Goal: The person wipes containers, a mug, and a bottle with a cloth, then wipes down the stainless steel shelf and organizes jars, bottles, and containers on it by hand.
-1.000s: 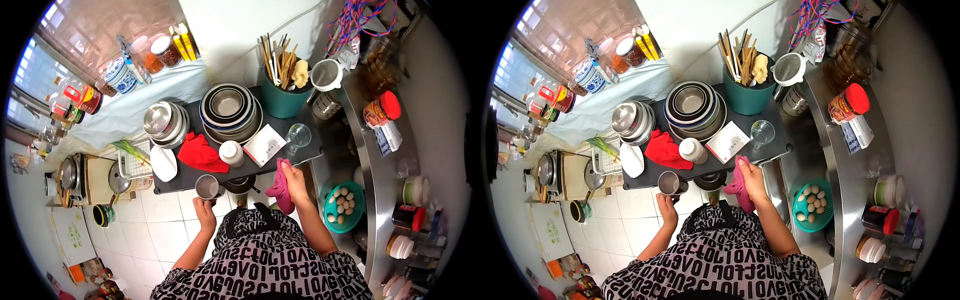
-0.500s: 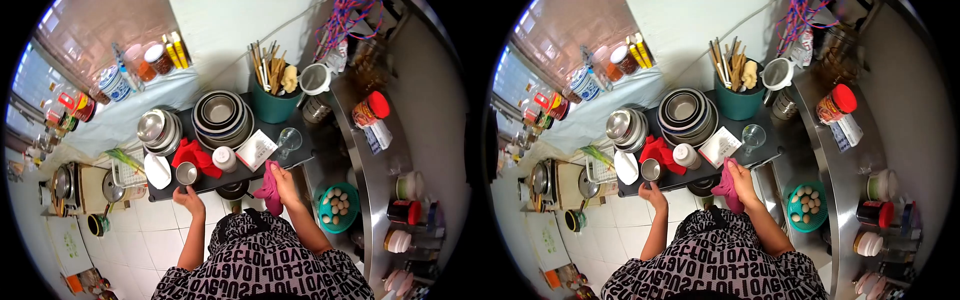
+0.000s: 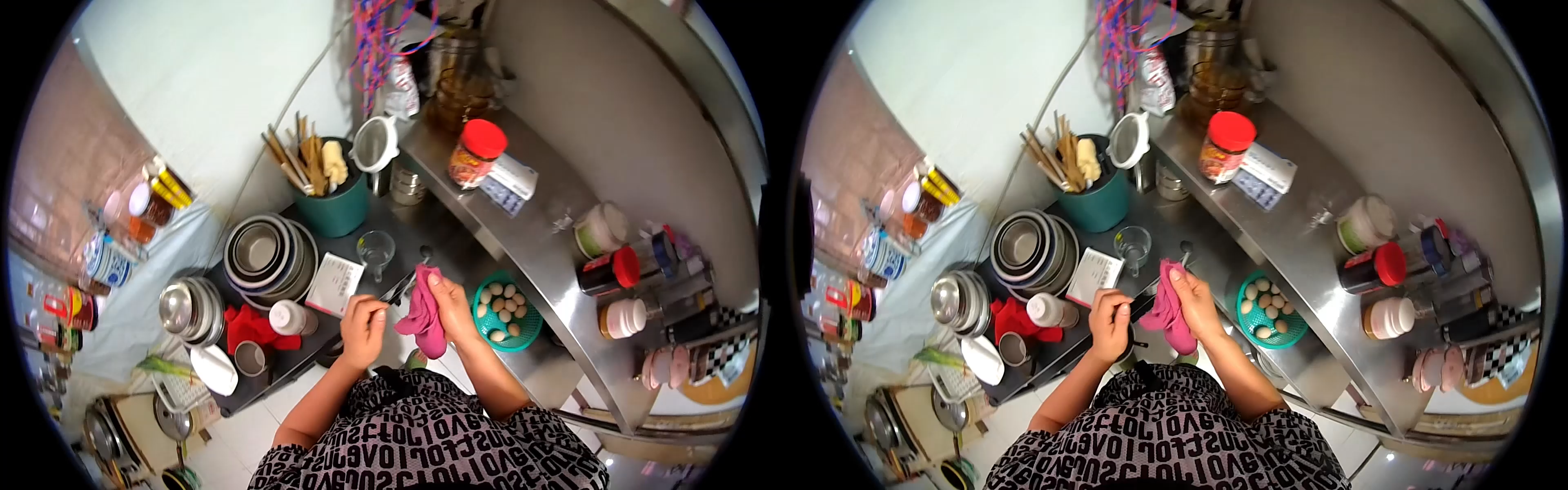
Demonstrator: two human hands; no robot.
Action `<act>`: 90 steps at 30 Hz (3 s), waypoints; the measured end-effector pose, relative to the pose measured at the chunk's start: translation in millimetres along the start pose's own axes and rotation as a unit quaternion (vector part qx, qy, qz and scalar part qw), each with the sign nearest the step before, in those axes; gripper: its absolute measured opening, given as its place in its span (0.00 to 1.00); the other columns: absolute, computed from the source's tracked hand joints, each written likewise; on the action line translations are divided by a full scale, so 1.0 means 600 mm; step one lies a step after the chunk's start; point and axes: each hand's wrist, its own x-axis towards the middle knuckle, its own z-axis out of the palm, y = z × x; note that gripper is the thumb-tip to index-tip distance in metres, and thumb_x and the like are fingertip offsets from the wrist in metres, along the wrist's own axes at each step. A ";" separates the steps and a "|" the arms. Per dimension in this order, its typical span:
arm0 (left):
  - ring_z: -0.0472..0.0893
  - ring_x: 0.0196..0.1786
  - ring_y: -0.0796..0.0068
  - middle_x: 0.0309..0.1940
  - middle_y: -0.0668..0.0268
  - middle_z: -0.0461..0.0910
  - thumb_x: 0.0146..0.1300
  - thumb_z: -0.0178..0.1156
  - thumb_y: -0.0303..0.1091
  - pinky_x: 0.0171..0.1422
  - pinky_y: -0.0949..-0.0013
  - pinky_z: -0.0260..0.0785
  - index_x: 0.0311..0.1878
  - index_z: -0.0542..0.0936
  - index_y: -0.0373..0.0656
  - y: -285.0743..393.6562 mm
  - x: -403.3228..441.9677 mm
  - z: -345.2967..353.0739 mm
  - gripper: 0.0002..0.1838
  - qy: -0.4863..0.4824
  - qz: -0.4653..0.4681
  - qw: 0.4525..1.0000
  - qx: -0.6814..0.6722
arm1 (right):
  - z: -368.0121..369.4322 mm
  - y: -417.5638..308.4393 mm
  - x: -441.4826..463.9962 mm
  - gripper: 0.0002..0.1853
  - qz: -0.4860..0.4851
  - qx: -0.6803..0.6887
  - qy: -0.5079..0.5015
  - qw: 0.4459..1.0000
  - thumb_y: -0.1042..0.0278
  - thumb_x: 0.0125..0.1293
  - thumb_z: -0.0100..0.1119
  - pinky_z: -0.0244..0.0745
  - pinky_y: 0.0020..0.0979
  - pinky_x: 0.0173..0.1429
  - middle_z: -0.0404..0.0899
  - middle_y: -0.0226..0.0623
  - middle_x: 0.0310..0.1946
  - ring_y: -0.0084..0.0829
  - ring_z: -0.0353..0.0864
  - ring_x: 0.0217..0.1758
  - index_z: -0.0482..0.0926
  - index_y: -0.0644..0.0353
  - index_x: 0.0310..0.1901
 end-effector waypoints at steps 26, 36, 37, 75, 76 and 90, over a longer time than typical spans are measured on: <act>0.79 0.27 0.68 0.28 0.62 0.78 0.63 0.62 0.26 0.31 0.71 0.71 0.37 0.82 0.40 0.061 0.180 0.091 0.02 -0.070 0.100 0.988 -0.094 | -0.253 -0.534 0.491 0.19 -0.101 -0.272 0.289 0.912 0.55 0.62 0.63 0.75 0.39 0.36 0.79 0.41 0.36 0.34 0.78 0.34 0.79 0.66 0.42; 0.77 0.26 0.69 0.25 0.63 0.77 0.64 0.61 0.27 0.30 0.70 0.68 0.37 0.82 0.39 0.022 0.175 0.110 0.03 0.013 -0.073 0.997 0.006 | -0.276 -0.508 0.685 0.40 -0.022 -0.342 0.181 0.922 0.43 0.67 0.55 0.54 0.38 0.74 0.57 0.48 0.75 0.44 0.56 0.76 0.63 0.64 0.72; 0.77 0.26 0.69 0.25 0.63 0.77 0.64 0.61 0.27 0.30 0.70 0.68 0.37 0.82 0.39 0.019 0.175 0.115 0.03 0.023 -0.080 0.996 0.011 | -0.280 -0.509 0.705 0.38 -0.005 -0.336 0.188 0.923 0.43 0.66 0.56 0.58 0.38 0.71 0.61 0.46 0.72 0.41 0.61 0.71 0.66 0.62 0.70; 0.77 0.46 0.71 0.51 0.60 0.75 0.68 0.59 0.31 0.49 0.71 0.72 0.59 0.78 0.41 0.029 0.080 -0.022 0.17 -0.226 -0.079 0.939 -0.247 | -0.029 -0.461 -0.025 0.19 -0.101 -0.181 0.152 0.966 0.64 0.63 0.61 0.82 0.33 0.48 0.82 0.42 0.42 0.32 0.84 0.42 0.78 0.71 0.50; 0.76 0.51 0.69 0.56 0.58 0.71 0.70 0.57 0.37 0.52 0.69 0.72 0.64 0.73 0.41 0.030 0.073 -0.028 0.21 -0.214 -0.095 0.928 -0.290 | -0.029 -0.412 -0.050 0.19 -0.120 -0.153 0.172 0.966 0.66 0.61 0.64 0.83 0.32 0.44 0.83 0.41 0.41 0.31 0.85 0.39 0.79 0.69 0.50; 0.61 0.72 0.56 0.65 0.50 0.64 0.77 0.29 0.61 0.76 0.59 0.49 0.71 0.63 0.34 -0.012 -0.141 -0.131 0.39 -0.240 -0.292 0.903 -0.202 | 0.048 0.084 -0.168 0.20 0.241 -0.166 0.033 0.956 0.75 0.58 0.59 0.77 0.26 0.39 0.83 0.39 0.39 0.25 0.81 0.35 0.79 0.73 0.52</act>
